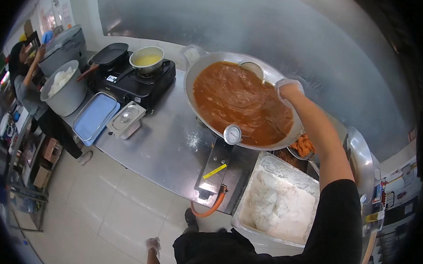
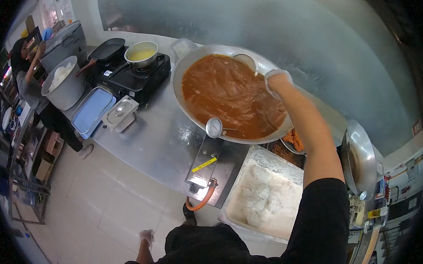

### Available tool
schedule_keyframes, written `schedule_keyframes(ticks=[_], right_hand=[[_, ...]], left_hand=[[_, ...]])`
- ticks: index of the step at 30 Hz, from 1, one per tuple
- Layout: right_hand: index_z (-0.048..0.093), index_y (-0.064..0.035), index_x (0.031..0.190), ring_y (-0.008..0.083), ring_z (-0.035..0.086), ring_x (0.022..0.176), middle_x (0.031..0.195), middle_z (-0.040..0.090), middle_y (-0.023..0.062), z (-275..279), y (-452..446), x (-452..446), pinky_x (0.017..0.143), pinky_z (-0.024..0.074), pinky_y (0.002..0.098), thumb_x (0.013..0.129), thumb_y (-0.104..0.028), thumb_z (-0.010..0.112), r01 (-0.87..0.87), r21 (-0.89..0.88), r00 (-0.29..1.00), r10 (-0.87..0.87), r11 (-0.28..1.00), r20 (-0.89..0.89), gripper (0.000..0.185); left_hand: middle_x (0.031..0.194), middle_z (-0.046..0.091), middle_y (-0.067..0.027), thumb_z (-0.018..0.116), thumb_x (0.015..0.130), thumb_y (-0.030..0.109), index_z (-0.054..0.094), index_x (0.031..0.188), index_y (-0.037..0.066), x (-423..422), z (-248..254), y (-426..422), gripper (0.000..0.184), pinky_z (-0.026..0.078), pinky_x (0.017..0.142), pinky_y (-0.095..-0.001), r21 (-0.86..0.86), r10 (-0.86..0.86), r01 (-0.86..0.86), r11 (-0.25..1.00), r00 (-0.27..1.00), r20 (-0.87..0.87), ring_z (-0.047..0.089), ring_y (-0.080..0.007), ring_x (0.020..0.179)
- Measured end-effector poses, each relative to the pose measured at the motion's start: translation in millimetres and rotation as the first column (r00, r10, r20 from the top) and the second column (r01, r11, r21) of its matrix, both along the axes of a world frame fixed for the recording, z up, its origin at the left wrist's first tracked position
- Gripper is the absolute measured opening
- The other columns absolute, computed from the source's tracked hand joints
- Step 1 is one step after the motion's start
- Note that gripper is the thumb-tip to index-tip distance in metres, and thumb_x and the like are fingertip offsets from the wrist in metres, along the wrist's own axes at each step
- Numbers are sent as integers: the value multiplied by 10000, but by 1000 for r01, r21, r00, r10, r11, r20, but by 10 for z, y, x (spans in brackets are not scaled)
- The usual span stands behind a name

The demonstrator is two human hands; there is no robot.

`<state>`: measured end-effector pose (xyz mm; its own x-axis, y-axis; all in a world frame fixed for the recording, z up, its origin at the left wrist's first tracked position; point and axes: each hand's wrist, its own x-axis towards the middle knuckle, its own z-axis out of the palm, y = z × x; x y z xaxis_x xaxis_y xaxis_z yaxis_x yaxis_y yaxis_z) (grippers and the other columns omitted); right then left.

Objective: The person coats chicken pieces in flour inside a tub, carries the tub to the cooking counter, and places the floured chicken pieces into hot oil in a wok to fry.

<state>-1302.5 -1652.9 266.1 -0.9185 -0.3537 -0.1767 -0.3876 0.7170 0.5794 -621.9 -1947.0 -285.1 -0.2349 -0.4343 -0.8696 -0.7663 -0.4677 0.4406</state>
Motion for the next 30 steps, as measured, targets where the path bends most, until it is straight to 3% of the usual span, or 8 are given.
schedule_keyframes(ticks=[3, 6, 9, 12, 18, 24, 27, 30], right_hand=[[684, -80, 810, 258, 634, 738, 775, 662, 103, -153, -128, -221, 618, 485, 369, 779, -237, 598, -72, 9, 996, 71, 997, 54, 182], [655, -58, 747, 244, 599, 663, 695, 635, 91, 72, -435, 82, 601, 455, 367, 810, -233, 583, 225, -184, 922, -148, 957, 358, 200], [625, -50, 699, 240, 586, 643, 658, 618, 84, -110, -391, 43, 601, 455, 353, 837, -208, 549, 151, -190, 871, -39, 970, 490, 223], [629, -52, 769, 233, 596, 692, 704, 630, 85, 55, -326, 337, 632, 461, 337, 842, -189, 542, 182, -238, 792, 1, 954, 611, 178], [613, -46, 904, 214, 603, 714, 775, 632, 77, 247, -41, 814, 658, 473, 339, 838, -155, 550, -43, -314, 765, 233, 948, 600, 142], [580, -26, 893, 207, 597, 728, 769, 620, 91, 563, 285, 1212, 643, 466, 350, 890, -265, 527, 349, -441, 787, -2, 827, 617, 244], [592, -27, 928, 214, 596, 739, 788, 614, 110, 877, 241, 1365, 648, 471, 353, 898, -306, 513, 352, -355, 778, -59, 866, 626, 292], [614, -66, 1024, 289, 617, 826, 876, 652, 120, 890, 636, 976, 733, 482, 370, 833, -210, 535, 105, -142, 929, -46, 984, 367, 253]], left_hand=[[532, 477, -34, 542, 837, 255, 569, 742, 80, 2, -19, -151, 201, 371, 378, -312, -18, 3, -4, 1000, 1000, -22, 452, -157, 426], [498, 475, -37, 569, 814, 221, 553, 676, 75, -208, 100, -266, 201, 374, 361, -312, -74, -70, 71, 995, 997, 20, 461, -159, 399], [508, 486, -40, 573, 811, 233, 559, 671, 74, -301, -108, -361, 212, 382, 368, -313, -71, 25, -38, 997, 985, -168, 474, -159, 412], [519, 494, -39, 568, 814, 239, 569, 699, 72, -542, -169, -466, 202, 386, 373, -312, -32, -45, 43, 999, 995, -89, 479, -155, 421], [531, 490, -21, 572, 825, 248, 578, 767, 77, -920, -191, -513, 180, 372, 376, -302, -41, -126, 122, 992, 989, -84, 468, -145, 427], [516, 471, -17, 572, 829, 231, 570, 759, 81, -1204, -122, -462, 166, 360, 365, -299, -4, -154, 154, 988, 983, -104, 449, -141, 411], [511, 465, -22, 579, 825, 214, 557, 752, 82, -1296, -102, -502, 153, 348, 350, -289, 35, -125, 131, 991, 980, -155, 438, -139, 399], [509, 463, -27, 589, 821, 203, 547, 748, 80, -1329, -84, -482, 149, 338, 338, -281, 51, -116, 126, 991, 979, -171, 430, -138, 389]])
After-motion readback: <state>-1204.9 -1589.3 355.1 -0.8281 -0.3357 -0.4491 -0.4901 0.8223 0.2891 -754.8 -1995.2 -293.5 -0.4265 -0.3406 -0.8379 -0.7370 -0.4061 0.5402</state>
